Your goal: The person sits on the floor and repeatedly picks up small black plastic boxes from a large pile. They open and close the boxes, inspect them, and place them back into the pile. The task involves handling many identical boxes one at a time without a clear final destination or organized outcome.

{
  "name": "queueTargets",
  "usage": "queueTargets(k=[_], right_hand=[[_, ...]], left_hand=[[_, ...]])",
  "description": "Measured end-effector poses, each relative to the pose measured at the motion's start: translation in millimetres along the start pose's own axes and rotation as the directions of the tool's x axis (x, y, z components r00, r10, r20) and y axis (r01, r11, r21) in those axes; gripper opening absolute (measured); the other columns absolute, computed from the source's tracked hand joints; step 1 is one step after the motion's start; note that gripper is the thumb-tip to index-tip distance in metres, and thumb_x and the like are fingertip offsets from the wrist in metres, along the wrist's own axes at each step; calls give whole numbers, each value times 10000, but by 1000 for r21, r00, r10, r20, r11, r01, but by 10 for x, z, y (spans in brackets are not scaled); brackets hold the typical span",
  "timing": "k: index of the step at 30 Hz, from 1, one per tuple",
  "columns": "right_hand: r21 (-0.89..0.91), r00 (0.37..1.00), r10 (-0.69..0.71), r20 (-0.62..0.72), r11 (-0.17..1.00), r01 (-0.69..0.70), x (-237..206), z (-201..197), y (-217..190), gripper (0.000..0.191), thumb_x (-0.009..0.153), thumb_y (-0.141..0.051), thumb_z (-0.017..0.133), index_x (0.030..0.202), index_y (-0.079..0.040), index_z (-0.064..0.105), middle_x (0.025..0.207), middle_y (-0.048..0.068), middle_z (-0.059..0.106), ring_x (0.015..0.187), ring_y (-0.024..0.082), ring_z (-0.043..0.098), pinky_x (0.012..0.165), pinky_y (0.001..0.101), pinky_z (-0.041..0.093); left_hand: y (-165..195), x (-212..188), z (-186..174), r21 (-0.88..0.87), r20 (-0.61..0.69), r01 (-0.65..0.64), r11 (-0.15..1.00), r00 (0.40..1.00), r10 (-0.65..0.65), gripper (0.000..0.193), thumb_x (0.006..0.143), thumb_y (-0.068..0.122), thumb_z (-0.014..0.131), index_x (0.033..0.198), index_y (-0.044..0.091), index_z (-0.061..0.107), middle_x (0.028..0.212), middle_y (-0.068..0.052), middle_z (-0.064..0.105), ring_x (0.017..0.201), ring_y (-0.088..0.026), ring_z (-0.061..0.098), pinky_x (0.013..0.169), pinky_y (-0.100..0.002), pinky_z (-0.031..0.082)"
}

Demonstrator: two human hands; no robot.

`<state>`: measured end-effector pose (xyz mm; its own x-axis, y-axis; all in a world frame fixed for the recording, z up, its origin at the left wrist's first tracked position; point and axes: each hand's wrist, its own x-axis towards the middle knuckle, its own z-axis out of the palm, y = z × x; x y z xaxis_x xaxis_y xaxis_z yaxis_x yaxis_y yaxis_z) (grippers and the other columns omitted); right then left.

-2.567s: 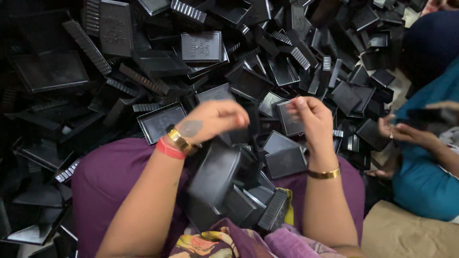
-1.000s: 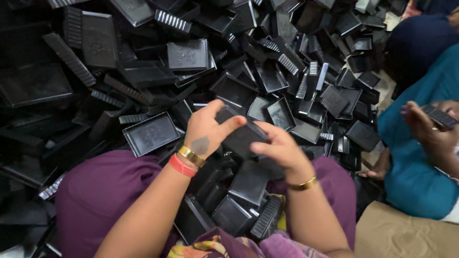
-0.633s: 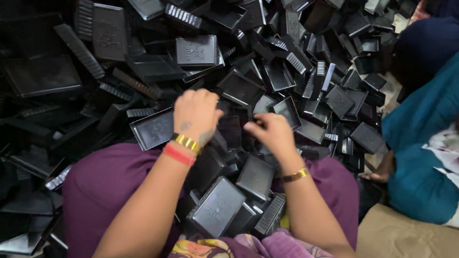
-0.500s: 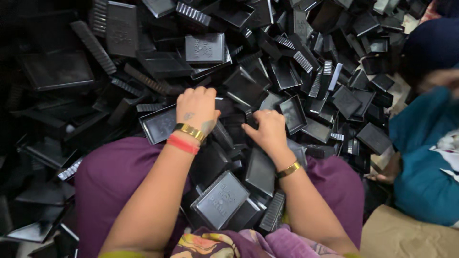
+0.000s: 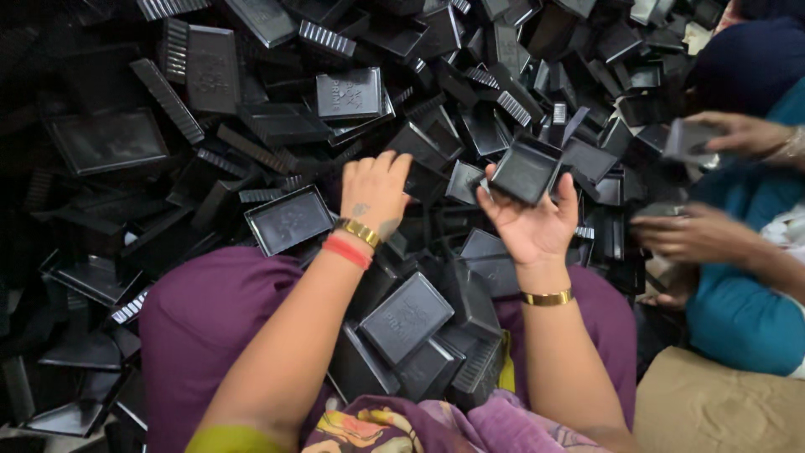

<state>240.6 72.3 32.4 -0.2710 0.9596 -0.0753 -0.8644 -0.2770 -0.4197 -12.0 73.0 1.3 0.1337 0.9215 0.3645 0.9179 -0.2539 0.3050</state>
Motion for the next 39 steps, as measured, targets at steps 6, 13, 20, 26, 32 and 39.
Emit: queueTargets(k=[6,13,20,26,32,39], right_hand=[[3,996,26,-84,1000,-26,45,-217,86,570,931,-435,682,1307,-10,622,1260,177,658,1182,340,626,1068,542,490],[3,983,-65,-171,998,67,137,-473,43,463,952,-421,708,1194,-30,655,1127,166,672,969,316,616,977,504,511],[14,946,-79,-313,996,88,206,-577,69,510,887,-447,702,1225,-72,629,1129,139,672,995,316,616,870,449,504],[37,934,-62,-352,996,80,275,-601,61,552,898,-468,696,1270,-72,601,1192,139,629,1042,314,615,864,439,507],[85,916,-56,-397,992,98,288,-641,36,565,906,-472,684,1308,-92,569,1218,136,597,1084,331,624,868,443,509],[10,947,58,-315,998,-58,279,-485,254,432,897,-396,746,1196,-119,604,1119,99,563,957,284,605,881,474,522]], left_hand=[[8,-37,112,-26,104,-84,996,991,86,572,678,159,796,1227,236,654,1327,-98,548,1180,-336,554,934,-440,488],[133,-31,137,-90,533,-100,991,836,133,398,794,145,715,1176,240,651,1155,-50,632,1087,-320,588,867,-502,467],[144,-76,23,-199,438,-67,978,886,150,221,831,265,751,997,147,667,1039,-67,692,1025,-318,627,869,-484,483],[69,-42,14,-299,47,-53,953,996,70,126,863,174,682,971,110,688,985,-95,699,970,-332,634,846,-458,504],[-259,52,-36,-87,-302,43,995,951,-67,70,889,121,649,949,96,675,977,-77,678,935,-325,621,848,-457,506],[-434,590,79,360,-208,179,916,972,-108,101,869,140,692,961,135,649,950,-62,631,864,-272,633,753,-431,497]])
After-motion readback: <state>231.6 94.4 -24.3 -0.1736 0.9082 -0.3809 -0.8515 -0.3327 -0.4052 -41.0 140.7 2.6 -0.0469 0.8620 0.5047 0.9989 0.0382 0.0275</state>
